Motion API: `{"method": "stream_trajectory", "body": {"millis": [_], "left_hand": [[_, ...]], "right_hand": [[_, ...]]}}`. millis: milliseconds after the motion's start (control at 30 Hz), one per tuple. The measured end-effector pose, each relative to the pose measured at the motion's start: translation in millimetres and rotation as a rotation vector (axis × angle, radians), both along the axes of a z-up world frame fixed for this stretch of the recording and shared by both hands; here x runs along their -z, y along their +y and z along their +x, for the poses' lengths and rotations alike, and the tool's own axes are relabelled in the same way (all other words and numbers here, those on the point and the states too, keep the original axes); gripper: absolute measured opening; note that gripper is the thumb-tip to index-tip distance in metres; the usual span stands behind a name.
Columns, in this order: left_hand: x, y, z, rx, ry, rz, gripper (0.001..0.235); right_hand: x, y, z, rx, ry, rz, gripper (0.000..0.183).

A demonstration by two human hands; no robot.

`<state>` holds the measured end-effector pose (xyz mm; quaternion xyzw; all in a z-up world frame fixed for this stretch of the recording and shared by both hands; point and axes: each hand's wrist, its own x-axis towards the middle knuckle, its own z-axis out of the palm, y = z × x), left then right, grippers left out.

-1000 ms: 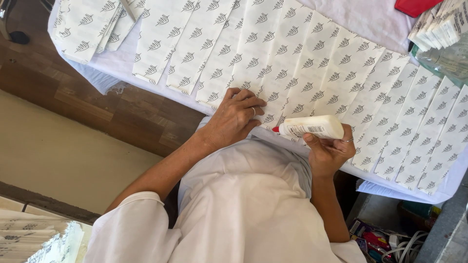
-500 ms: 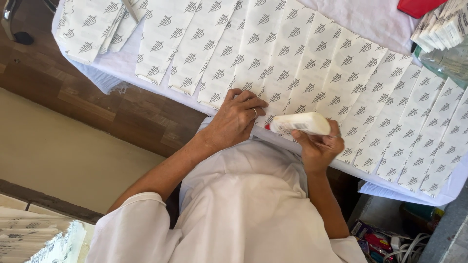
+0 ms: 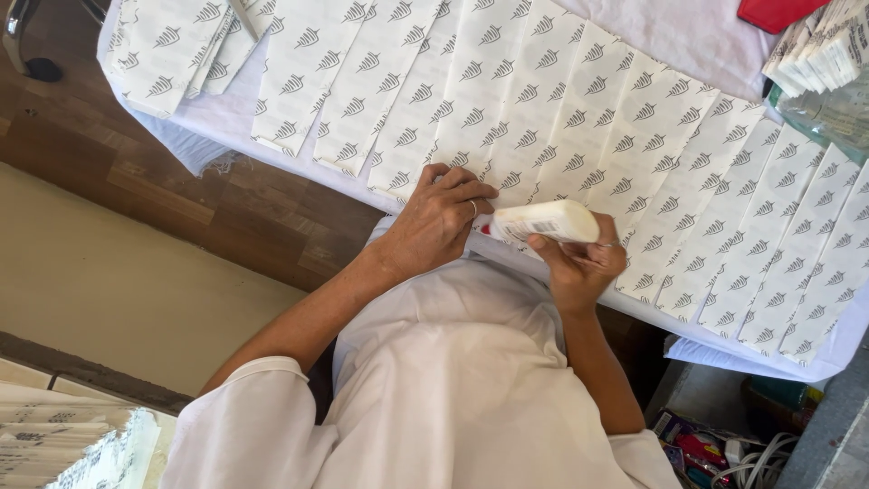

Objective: Applying liquid glue from a squeeze bottle to the edges of multiple paper strips laid out in a row and then pressing them down to bond them.

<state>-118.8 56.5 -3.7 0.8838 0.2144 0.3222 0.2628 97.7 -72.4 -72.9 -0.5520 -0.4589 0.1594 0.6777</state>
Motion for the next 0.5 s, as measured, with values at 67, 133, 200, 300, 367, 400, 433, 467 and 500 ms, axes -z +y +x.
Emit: {"method": "stream_trajectory", "body": {"millis": [67,133,200,300,367,400,433,467,500], "left_hand": [[-0.3,1.0,0.3,0.001,-0.006,0.002,0.012],[-4.5,2.2,-2.0,0.000,-0.011,0.001,0.012],[-13.4,5.9,-6.8,0.058,-0.109,-0.041,0.015],[-14.7,28.7,-29.5,0.024,-0.121,0.011,0.013],[-3.0,36.0,-40.9,-0.009,-0.039,0.053,0.008],[2.9,39.1,-47.2,-0.042,0.039,0.094,0.008],[4.2,37.6,-49.2,-0.047,0.041,0.098,0.008],[5.5,36.3,-51.3,-0.045,0.050,0.086,0.010],[7.5,34.0,-52.6,-0.041,0.058,0.071,0.013]], "right_hand": [[4.2,-16.4,18.7,0.021,-0.003,-0.006,0.046],[16.7,-32.0,40.4,0.040,-0.005,-0.016,0.047],[37.4,-44.2,64.7,0.073,0.025,0.053,0.049],[14.6,-28.2,48.1,0.084,0.017,0.057,0.048],[1.9,-9.0,25.3,0.038,0.026,0.056,0.046],[-4.7,0.3,13.5,-0.006,0.033,0.053,0.045],[-5.0,7.6,5.1,-0.011,0.035,0.057,0.045],[-5.5,15.1,-3.3,-0.036,0.041,0.060,0.044],[-6.1,20.8,-11.2,-0.059,0.045,0.060,0.044]]}}
